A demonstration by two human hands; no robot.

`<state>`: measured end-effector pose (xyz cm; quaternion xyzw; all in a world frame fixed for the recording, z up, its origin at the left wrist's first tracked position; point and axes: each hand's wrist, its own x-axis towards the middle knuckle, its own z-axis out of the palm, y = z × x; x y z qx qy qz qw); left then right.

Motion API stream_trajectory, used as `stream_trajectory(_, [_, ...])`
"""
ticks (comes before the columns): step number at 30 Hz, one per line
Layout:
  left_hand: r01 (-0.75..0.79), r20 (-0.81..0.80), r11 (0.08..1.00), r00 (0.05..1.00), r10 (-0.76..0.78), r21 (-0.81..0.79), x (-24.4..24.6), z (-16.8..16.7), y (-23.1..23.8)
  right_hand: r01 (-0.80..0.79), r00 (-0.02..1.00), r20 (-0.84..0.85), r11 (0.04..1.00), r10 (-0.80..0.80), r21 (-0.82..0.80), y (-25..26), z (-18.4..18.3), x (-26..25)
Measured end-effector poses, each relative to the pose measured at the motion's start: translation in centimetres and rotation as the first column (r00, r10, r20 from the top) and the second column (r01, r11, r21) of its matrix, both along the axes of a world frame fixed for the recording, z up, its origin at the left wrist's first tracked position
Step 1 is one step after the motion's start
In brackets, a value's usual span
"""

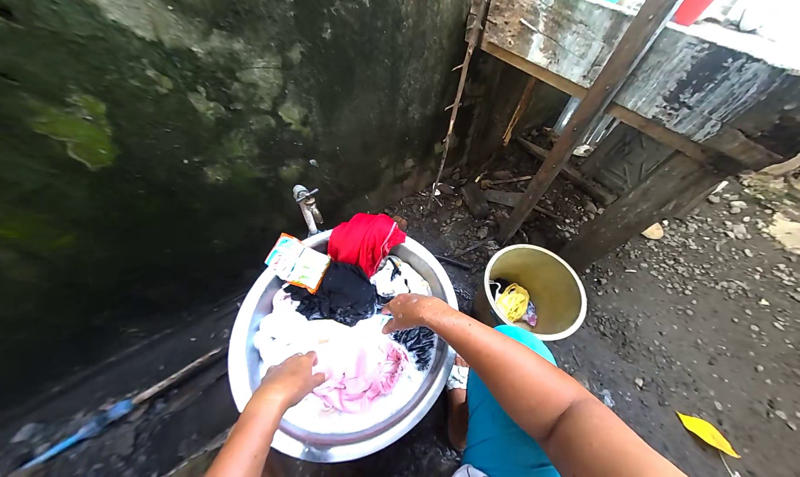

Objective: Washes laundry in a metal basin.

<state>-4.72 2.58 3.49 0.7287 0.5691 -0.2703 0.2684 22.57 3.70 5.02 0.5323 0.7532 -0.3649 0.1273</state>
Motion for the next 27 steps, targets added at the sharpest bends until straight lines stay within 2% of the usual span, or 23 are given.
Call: stream_trajectory(27, [0.005,0.001,1.000,1.000,-0.005,-0.001,-0.19,-0.51,0.15,-0.012,1.000,0.028,1.000,0.013,-0.013,-0.15,0.49,-0.07])
